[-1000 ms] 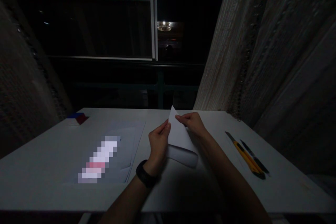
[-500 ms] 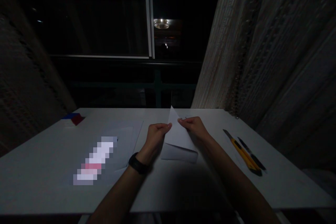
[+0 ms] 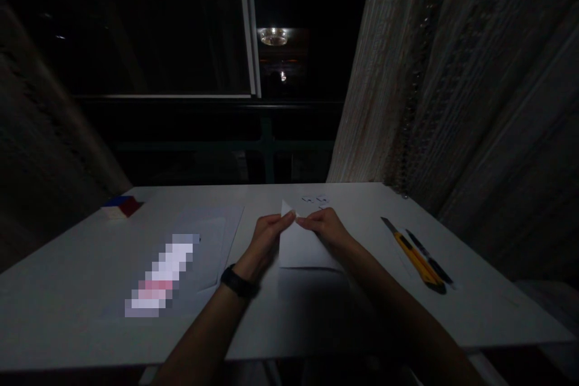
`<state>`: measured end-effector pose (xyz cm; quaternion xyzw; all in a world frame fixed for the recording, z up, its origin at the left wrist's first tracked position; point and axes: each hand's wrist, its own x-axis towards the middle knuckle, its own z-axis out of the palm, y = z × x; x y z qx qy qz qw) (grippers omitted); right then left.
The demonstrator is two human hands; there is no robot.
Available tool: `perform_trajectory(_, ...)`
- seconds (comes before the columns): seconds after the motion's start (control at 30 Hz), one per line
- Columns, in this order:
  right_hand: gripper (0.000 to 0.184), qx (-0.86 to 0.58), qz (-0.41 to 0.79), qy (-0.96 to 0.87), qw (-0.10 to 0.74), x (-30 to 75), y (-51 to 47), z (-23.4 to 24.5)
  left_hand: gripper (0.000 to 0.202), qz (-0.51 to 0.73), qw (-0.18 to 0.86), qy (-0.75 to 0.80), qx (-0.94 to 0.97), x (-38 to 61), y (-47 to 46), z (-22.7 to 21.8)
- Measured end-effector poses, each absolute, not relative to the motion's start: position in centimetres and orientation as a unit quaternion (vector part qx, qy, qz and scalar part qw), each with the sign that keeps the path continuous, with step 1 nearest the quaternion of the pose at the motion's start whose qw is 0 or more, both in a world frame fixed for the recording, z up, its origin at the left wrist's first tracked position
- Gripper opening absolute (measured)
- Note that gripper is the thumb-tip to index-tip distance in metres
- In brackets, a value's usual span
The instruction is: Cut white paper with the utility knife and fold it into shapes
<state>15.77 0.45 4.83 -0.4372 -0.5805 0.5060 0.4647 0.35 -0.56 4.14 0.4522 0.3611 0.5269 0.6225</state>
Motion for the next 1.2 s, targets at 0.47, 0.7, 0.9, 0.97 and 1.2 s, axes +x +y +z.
perform_trajectory(0.47, 0.035, -0.461, 0.468, -0.619, 0.43, 13.7, -0.2, 3.3, 0.036, 0.562, 0.609, 0.409, 0.382, -0.7, 0.5, 3.3)
perform_trajectory(0.7, 0.038, -0.483, 0.442, -0.589, 0.474, 14.6, 1.2, 2.4, 0.054, 0.596, 0.497, 0.413, 0.476, -0.8, 0.8, 1.9)
perform_trajectory(0.9, 0.041, -0.494, 0.422, -0.546, 0.529, 15.4, 2.2, 1.7, 0.043, 0.559, 0.375, 0.42, 0.609, -0.5, 0.7, 1.0)
perform_trajectory(0.97, 0.04, -0.489, 0.434, -0.537, 0.533, 15.4, 2.1, 1.7, 0.045, 0.55, 0.348, 0.44, 0.618, -0.4, 0.5, 0.7)
perform_trajectory(1.2, 0.037, -0.474, 0.473, -0.518, 0.532, 14.8, 1.5, 1.9, 0.038, 0.573, 0.285, 0.468, 0.609, 0.0, -0.1, 0.7)
